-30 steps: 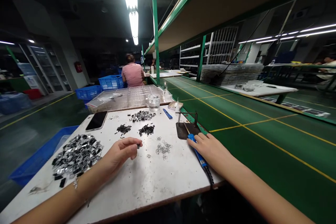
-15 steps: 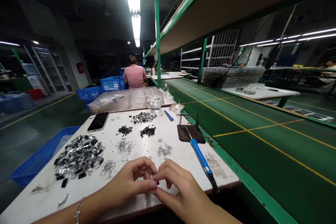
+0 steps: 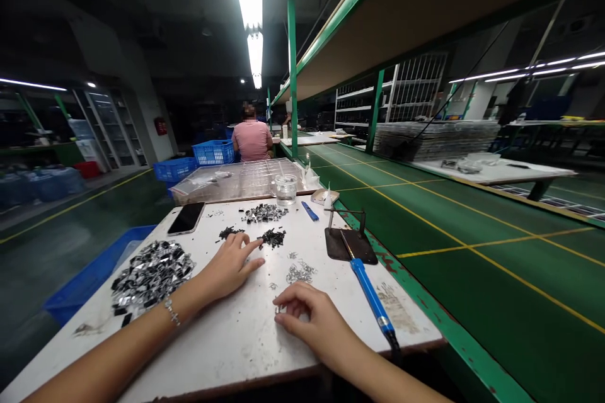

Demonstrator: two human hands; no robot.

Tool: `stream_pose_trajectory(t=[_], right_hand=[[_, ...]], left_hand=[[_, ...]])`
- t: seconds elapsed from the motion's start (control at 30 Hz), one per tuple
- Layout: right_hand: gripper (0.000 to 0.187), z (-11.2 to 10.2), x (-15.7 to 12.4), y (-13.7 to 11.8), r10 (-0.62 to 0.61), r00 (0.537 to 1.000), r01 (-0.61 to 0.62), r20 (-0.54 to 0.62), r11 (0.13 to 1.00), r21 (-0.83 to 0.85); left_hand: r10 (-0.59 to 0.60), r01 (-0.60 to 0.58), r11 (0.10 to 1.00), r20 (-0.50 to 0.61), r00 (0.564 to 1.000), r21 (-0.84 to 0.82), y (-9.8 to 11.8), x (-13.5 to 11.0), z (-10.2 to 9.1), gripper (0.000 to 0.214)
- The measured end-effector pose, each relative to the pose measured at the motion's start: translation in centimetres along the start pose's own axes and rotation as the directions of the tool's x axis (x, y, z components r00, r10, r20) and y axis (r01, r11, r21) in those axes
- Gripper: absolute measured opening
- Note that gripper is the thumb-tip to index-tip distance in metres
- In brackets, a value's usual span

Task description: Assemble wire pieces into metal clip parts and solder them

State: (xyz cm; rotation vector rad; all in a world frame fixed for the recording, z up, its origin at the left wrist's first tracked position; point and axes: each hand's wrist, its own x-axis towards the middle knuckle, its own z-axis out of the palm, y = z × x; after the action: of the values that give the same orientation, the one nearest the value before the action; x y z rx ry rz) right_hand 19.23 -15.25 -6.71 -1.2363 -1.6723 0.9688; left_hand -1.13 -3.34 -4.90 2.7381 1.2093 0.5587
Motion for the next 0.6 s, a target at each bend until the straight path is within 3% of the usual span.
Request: stream_pose_trajectory(t=[0.17, 0.37, 0.6], right_hand=[[0.017, -0.1, -0.1, 0.0, 0.0, 0.999, -0.002, 0.048, 0.999, 0.042], [0.015, -0.1, -0.5, -0.3, -0.028, 0.998, 0.026, 0.063, 0.999, 0.032], [0.016, -0.2, -0.5, -0.4, -0.024, 0.998, 0.023, 0.056, 0.999, 0.031]], left_hand=[[0.021, -0.025, 0.993, 0.034, 0.999, 0.112, -0.4, 0.9, 1.2, 0.047], [0.085, -0.092, 0.972, 0.042, 0.996, 0.214, 0.4, 0.7, 0.7, 0.042], [0.158, -0.167, 0.979, 0.075, 0.985, 0.118, 2.8, -0.9, -0.6, 0.037]])
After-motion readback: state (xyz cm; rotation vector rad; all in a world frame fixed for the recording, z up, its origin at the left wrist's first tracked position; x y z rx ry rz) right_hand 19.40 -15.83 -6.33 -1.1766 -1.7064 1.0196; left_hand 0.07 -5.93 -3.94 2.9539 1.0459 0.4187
